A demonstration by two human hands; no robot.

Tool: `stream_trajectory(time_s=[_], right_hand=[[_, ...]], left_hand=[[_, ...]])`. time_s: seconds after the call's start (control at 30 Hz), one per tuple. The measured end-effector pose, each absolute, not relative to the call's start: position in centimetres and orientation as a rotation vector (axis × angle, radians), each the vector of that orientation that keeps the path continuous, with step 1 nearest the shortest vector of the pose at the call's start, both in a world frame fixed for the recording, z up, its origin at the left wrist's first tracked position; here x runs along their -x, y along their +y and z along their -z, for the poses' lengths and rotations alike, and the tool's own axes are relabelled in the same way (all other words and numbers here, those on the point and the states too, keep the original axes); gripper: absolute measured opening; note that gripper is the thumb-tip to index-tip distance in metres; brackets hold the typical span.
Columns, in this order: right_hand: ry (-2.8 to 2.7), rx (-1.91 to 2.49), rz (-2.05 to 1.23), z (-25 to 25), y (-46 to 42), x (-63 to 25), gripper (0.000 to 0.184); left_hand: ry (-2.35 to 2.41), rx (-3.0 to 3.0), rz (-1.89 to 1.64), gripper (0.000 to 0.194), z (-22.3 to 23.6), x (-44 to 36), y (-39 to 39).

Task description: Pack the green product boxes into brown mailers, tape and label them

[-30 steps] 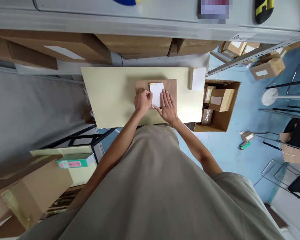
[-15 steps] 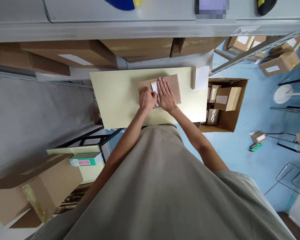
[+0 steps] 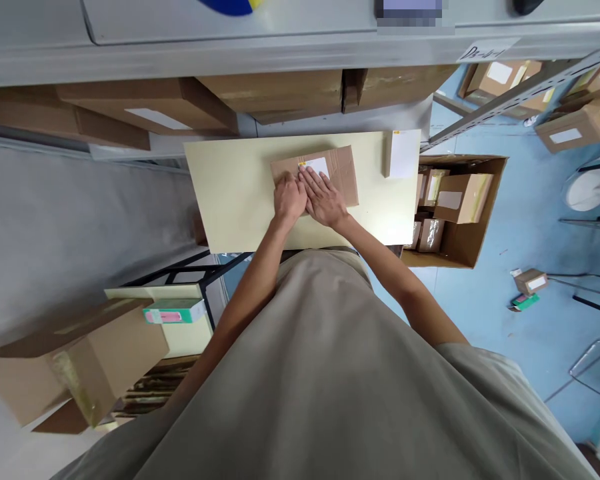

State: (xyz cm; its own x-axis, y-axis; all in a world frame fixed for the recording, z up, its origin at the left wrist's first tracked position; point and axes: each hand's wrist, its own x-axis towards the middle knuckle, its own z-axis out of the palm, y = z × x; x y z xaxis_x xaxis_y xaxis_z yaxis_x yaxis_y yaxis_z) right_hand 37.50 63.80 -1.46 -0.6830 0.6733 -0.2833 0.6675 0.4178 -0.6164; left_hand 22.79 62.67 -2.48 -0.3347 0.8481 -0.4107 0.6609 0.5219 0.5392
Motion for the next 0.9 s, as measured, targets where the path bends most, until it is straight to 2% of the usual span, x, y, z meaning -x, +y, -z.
stream_trajectory(time_s=[0.23, 0.43, 0.63, 0.73, 0.8, 0.9], right_hand=[[-2.553, 1.356, -1.075, 1.4, 62.8, -36.3, 0.078], [-2.511, 1.414, -1.091, 1.1, 58.4, -39.7, 0.079], [-2.329, 1.571, -0.965, 0.9, 58.4, -41.8, 0.085], [-2.121, 1.710, -0.872, 0.9, 58.6, -43.9, 0.091], [-1.916, 1.847, -0.876, 1.0, 58.3, -45.8, 0.098], [-1.625, 1.964, -1.101, 1.3, 57.2, -47.6, 0.107]], left_hand=[[2.162, -1.158, -0.417, 0.031, 3.0, -22.8, 62.2], [2.156, -1.167, -0.441, 0.026, 3.0, -22.7, 62.3], [2.055, -1.176, -0.522, 0.026, 1.6, -22.4, 61.2], [2.046, -1.148, -0.697, 0.036, 0.4, -21.5, 58.2], [2.114, -0.998, -0.789, 0.056, 0.0, -20.6, 55.7], [1.982, -0.729, -0.689, 0.081, -0.1, -19.7, 52.5]])
